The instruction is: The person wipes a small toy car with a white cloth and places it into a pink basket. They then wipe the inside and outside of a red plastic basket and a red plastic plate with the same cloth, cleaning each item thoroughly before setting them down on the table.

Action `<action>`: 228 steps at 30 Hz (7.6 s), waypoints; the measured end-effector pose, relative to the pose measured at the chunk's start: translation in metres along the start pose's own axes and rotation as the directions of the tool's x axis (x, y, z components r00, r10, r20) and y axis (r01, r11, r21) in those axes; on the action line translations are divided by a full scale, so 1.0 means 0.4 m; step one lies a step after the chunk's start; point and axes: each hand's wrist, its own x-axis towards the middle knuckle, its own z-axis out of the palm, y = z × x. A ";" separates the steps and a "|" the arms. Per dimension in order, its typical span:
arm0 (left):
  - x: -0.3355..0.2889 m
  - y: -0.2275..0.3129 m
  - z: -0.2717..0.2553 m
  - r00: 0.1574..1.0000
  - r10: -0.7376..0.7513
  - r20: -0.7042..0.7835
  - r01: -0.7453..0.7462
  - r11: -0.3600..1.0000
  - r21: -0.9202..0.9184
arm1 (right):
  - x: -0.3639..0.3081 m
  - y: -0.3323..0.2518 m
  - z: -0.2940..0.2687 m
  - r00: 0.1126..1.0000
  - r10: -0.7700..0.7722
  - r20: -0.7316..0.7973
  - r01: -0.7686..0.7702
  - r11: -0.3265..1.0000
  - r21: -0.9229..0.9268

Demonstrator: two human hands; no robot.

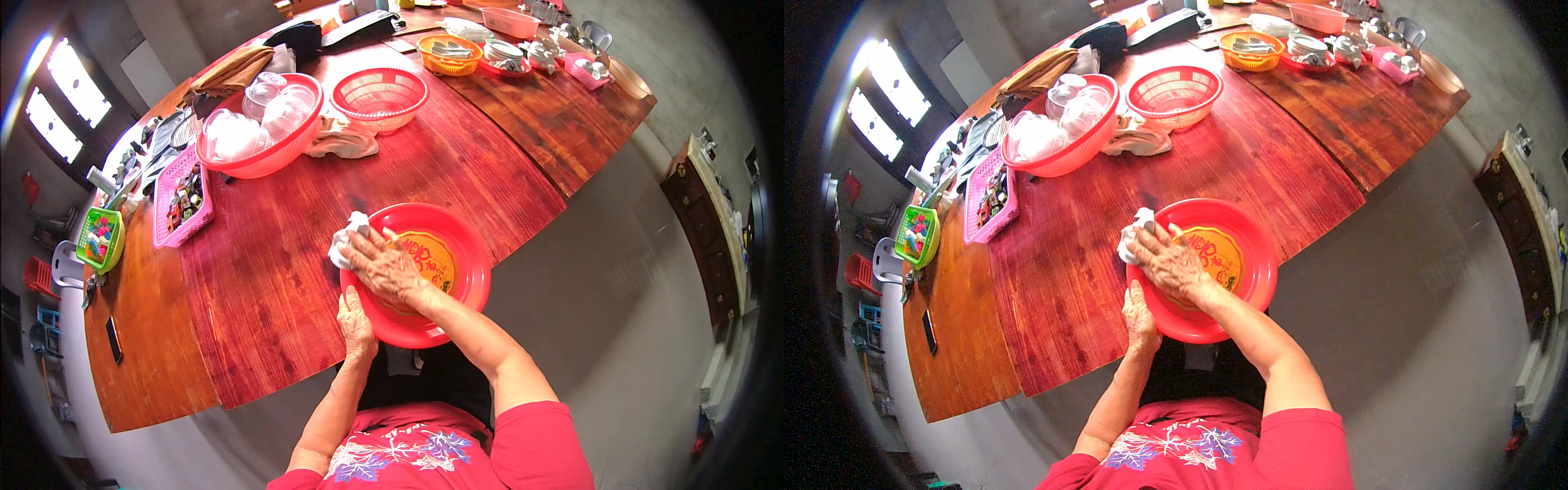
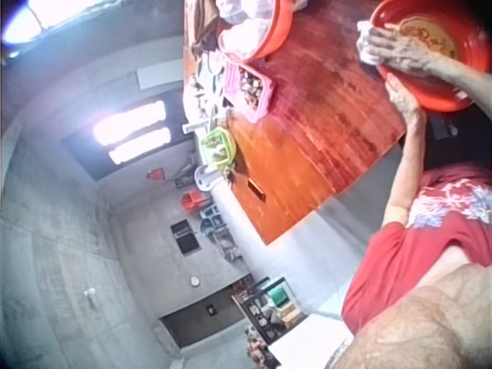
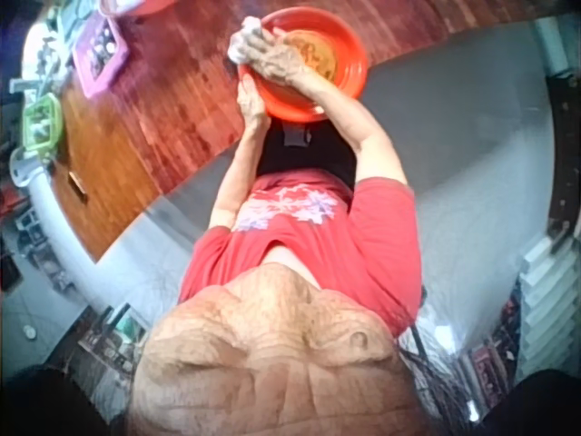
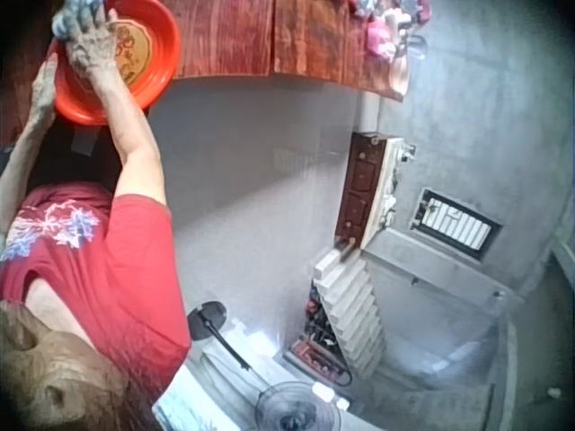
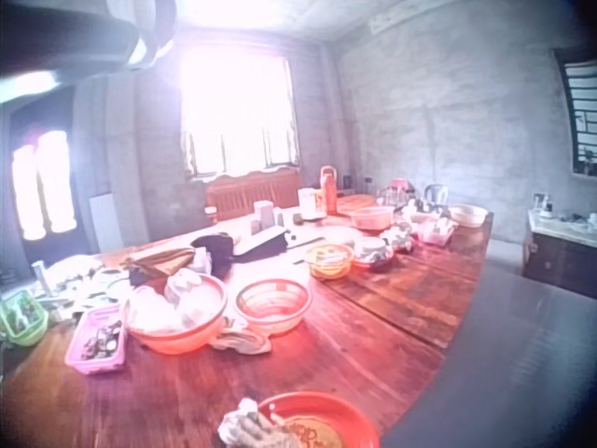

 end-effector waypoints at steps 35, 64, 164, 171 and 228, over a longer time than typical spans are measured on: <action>-0.032 0.039 -0.050 0.903 -0.084 0.421 0.325 0.774 -0.544 | -0.255 -0.173 -0.188 0.995 0.095 -0.034 -0.087 0.978 0.191; -0.084 0.132 0.007 0.989 0.071 0.127 -0.052 0.988 -0.146 | -0.200 -0.172 -0.250 0.982 0.110 -0.153 -0.087 0.985 0.152; -0.126 0.203 -0.119 0.994 0.062 -0.089 -0.102 0.828 -0.552 | -0.203 -0.004 -0.283 0.806 0.411 -0.425 -0.439 0.898 0.037; -0.121 0.110 -0.101 0.996 -0.079 -0.027 0.052 0.840 -0.540 | -0.114 -0.239 -0.335 0.401 0.910 0.104 0.165 -0.184 0.969; -0.231 0.200 -0.060 0.952 0.289 -0.102 -0.303 0.939 -0.163 | -0.179 -0.008 -0.371 0.870 0.412 -0.270 -0.477 0.842 -0.252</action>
